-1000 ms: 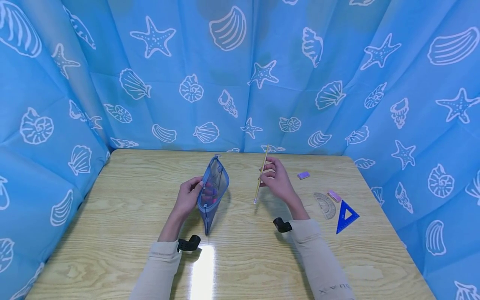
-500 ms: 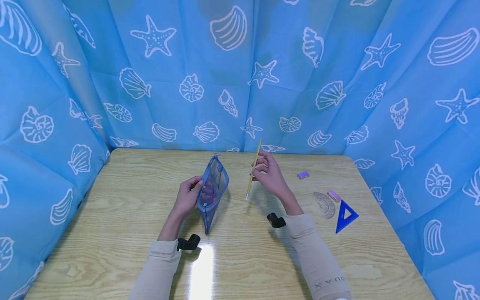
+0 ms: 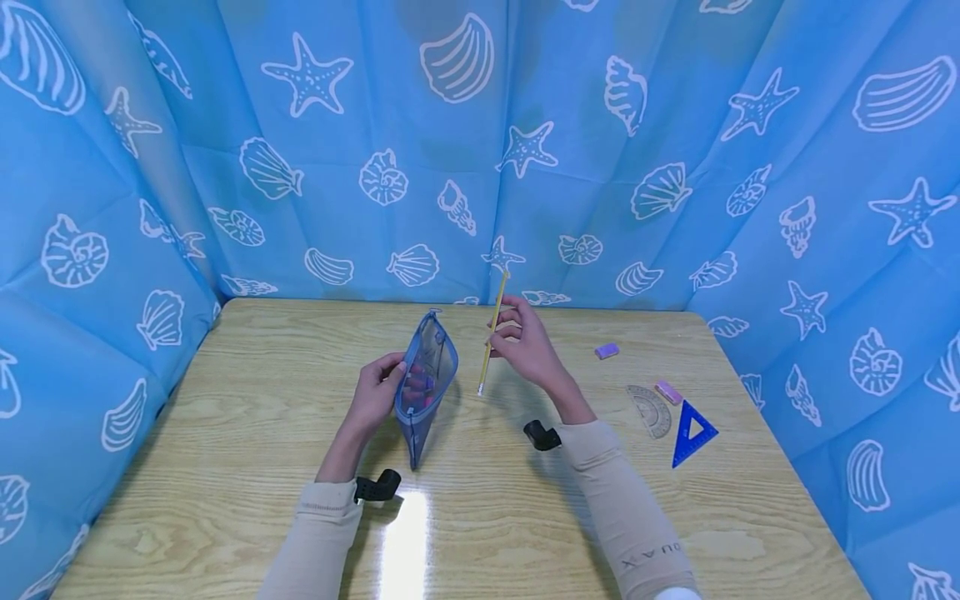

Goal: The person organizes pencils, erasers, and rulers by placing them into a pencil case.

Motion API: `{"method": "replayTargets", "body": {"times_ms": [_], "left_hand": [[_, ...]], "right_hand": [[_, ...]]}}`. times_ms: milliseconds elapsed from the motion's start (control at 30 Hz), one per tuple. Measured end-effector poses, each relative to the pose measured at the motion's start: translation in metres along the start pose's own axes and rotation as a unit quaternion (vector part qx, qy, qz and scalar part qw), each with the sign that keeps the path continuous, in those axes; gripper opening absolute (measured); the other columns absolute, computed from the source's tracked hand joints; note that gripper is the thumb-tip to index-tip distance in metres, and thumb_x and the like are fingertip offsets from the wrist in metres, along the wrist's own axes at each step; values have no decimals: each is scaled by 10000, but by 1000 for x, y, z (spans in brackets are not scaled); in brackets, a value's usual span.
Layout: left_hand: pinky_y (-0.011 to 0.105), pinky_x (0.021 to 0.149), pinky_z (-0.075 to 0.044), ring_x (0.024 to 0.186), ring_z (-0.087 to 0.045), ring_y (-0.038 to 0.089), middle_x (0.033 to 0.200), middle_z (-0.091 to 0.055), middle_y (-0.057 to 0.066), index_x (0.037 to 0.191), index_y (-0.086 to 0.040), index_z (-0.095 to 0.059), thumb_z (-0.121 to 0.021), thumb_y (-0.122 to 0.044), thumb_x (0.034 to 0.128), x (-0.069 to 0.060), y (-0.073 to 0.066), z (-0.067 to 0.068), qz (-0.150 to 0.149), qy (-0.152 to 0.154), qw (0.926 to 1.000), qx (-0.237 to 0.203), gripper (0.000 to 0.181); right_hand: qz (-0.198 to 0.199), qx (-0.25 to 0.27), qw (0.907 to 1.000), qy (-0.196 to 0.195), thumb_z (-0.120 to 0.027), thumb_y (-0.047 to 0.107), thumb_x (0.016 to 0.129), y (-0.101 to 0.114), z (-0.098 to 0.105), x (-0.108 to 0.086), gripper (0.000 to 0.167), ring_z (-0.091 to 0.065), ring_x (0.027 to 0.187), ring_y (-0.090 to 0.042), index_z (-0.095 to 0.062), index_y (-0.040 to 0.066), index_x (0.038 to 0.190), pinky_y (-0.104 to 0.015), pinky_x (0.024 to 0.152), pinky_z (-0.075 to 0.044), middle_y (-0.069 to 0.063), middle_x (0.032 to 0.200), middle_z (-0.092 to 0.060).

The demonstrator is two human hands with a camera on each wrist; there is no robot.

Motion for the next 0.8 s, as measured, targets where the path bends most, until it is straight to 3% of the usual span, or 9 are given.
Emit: {"method": "replayTargets", "body": {"times_ms": [233, 533, 667, 800], "left_hand": [[359, 837, -623, 1025, -676, 358, 1206, -648, 271, 1325, 44, -602, -401, -112, 1109, -1, -1, -1, -31, 48, 10000, -40, 334], [375, 825, -631, 1029, -673, 398, 1202, -642, 290, 1315, 67, -599, -401, -106, 1107, 1, 0, 0, -81, 71, 9999, -107, 336], [378, 813, -637, 1025, -677, 427, 1199, -636, 308, 1299, 90, -594, -388, -93, 1108, 2, 1, -1, -108, 106, 9997, -198, 335], [369, 808, -638, 1013, -684, 405, 1194, -639, 301, 1299, 88, -595, -388, -92, 1108, 2, 1, -1, -100, 85, 9998, -157, 334]], "right_hand": [[90, 79, 9999, 12, -541, -115, 920, 7, -9, 7, 629, -637, 971, -462, -313, -3, 1495, -380, 742, -647, -203, 1143, -550], [289, 157, 9995, 38, -534, -94, 930, 16, -17, 12, 643, -649, 867, -218, -286, 15, 1513, -406, 764, -644, -211, 1191, -535], [351, 256, 9990, 77, -528, -93, 929, 19, -21, 15, 634, -644, 915, -361, -286, 24, 1503, -402, 761, -643, -204, 1189, -528], [366, 346, 9987, 34, -527, -109, 917, 19, -26, 18, 642, -634, 900, -352, -282, 23, 1496, -448, 772, -640, -201, 1207, -511]]}}
Point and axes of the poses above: each hand's wrist, its own x-axis towards the middle knuckle, its own z-axis out of the back of the hand, y = z × x, the point moved 5 cm from there along x, towards the middle knuckle
